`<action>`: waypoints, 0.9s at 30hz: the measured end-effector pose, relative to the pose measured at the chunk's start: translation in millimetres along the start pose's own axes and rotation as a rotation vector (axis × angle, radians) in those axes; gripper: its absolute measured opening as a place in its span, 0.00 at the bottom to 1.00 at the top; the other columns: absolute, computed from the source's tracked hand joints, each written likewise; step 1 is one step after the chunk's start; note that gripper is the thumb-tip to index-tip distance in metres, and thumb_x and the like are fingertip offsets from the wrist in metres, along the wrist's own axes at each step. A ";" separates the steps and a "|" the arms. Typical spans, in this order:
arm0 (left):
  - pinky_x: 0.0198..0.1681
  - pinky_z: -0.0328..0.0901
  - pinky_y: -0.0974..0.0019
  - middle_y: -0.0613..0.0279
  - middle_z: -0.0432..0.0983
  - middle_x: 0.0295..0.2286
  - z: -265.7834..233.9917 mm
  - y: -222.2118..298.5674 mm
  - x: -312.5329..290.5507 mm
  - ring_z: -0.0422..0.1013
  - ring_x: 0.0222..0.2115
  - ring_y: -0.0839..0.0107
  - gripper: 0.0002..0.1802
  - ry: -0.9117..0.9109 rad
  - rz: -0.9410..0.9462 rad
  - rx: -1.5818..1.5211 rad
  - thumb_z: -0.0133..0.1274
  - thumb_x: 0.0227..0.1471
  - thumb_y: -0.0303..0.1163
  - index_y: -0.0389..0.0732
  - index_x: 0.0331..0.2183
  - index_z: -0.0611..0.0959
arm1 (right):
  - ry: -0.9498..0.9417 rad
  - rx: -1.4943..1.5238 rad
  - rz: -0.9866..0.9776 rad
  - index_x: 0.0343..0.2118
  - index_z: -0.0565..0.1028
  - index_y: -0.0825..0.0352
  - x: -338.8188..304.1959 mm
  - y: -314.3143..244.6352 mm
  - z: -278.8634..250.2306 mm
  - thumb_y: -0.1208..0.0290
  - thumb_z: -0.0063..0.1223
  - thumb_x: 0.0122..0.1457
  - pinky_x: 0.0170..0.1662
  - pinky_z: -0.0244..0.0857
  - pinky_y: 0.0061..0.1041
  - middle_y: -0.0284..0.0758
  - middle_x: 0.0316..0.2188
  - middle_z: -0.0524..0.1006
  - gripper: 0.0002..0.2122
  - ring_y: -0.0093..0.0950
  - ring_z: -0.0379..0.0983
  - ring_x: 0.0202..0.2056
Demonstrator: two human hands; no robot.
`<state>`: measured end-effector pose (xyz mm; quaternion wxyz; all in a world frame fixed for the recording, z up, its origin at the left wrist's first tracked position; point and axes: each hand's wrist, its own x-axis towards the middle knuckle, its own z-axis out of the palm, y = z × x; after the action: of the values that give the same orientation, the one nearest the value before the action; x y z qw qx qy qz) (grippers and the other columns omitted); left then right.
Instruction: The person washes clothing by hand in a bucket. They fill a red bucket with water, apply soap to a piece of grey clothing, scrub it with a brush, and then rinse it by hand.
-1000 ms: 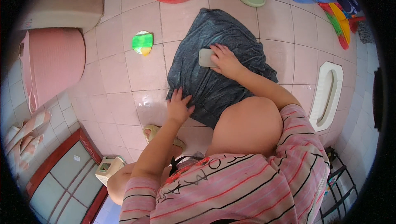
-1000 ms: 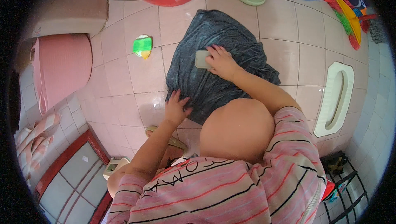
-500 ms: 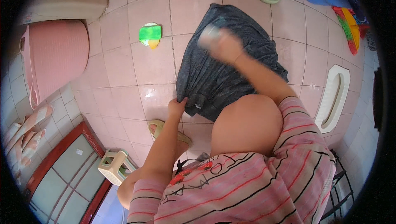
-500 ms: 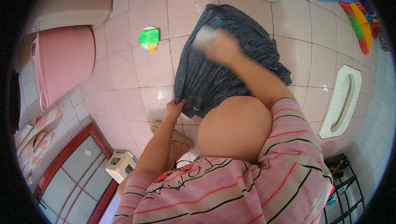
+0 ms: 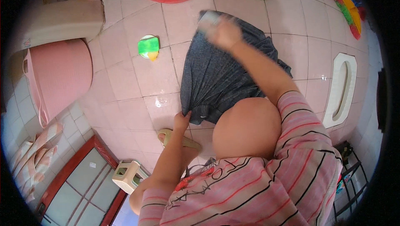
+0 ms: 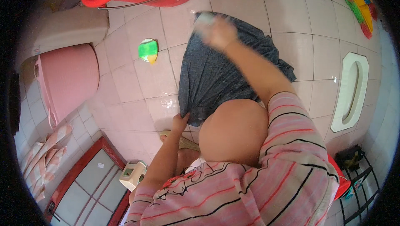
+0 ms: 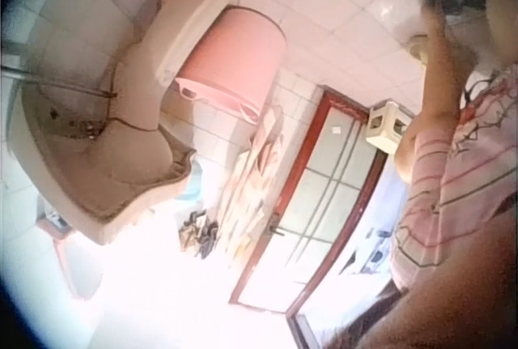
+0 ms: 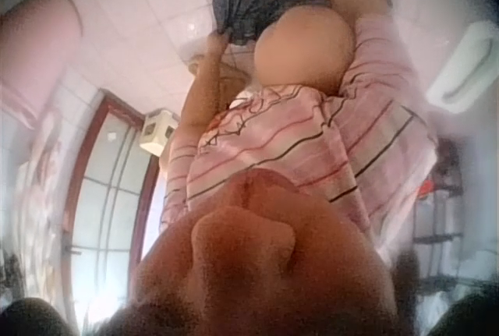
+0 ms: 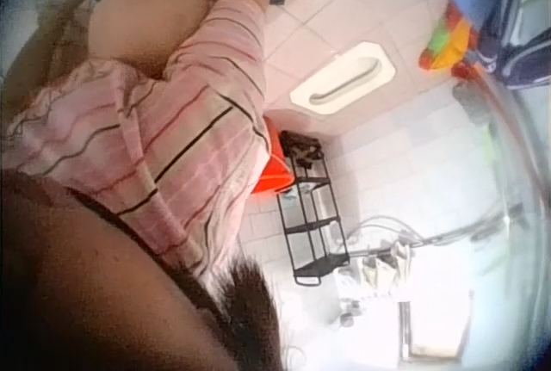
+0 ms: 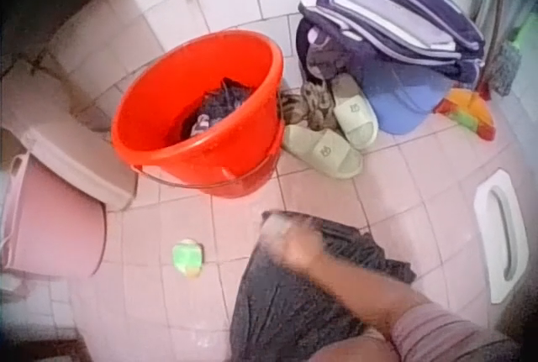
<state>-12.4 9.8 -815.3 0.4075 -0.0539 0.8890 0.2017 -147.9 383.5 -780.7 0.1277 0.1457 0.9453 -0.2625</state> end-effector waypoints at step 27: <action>0.22 0.71 0.66 0.60 0.76 0.27 -53.3 9.3 38.5 0.73 0.22 0.68 0.15 0.141 -0.306 -0.751 0.62 0.44 0.30 0.35 0.34 0.77 | -0.118 -0.179 -0.390 0.49 0.69 0.36 -66.0 4.5 70.0 0.63 0.54 0.48 0.39 0.69 0.35 0.39 0.36 0.69 0.23 0.35 0.70 0.38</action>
<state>-77.8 -0.5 -809.9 0.3230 -0.3440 0.7612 0.4449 -73.8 336.1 -819.8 0.1421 -0.0672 0.9660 -0.2053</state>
